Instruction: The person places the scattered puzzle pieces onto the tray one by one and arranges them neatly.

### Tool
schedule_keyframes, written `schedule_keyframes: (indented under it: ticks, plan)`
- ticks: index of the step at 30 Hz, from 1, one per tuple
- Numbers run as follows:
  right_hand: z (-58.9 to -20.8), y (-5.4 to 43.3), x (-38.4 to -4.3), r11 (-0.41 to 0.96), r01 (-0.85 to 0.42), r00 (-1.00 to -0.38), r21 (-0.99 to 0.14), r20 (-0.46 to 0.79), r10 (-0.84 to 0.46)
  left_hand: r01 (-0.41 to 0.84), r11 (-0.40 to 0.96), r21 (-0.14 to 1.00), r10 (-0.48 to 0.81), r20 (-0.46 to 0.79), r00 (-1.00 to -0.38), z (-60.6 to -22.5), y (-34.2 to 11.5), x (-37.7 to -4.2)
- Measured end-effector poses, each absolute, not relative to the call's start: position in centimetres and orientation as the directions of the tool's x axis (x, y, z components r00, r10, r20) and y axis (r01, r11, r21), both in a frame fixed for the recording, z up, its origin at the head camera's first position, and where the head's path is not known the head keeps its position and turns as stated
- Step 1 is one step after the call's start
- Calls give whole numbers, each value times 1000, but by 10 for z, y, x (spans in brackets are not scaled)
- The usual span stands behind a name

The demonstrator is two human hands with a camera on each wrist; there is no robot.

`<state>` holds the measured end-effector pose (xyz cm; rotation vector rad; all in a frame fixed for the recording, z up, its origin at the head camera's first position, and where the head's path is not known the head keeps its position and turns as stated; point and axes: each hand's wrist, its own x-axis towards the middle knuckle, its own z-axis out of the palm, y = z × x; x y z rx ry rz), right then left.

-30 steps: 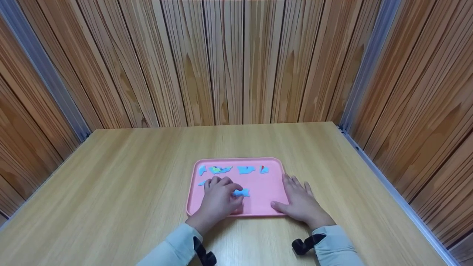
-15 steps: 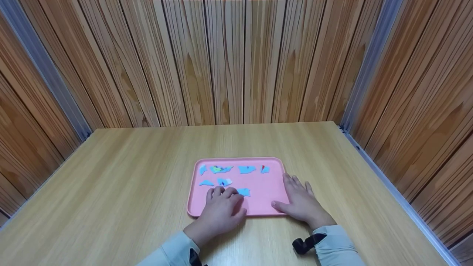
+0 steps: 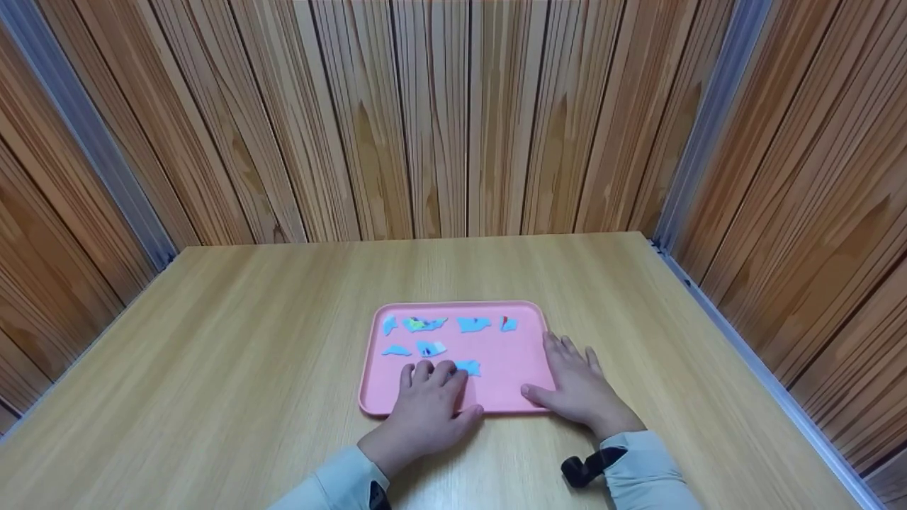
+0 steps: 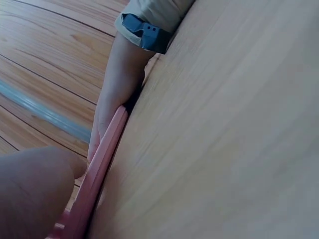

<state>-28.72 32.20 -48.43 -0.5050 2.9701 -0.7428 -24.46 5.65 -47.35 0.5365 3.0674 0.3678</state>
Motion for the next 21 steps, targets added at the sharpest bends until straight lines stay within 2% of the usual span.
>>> schedule_keyframes:
  ticks: [11, 21]
  plan:
    - [-484, 322, -288, 833, -305, -947, -462, 51, -318, 215, 944, 251, 253, -133, -958, -465, 70, -234]
    - [-485, 322, -287, 836, -306, -947, -456, 59, -314, 177, 947, 269, 213, -110, -971, -465, 79, -245]
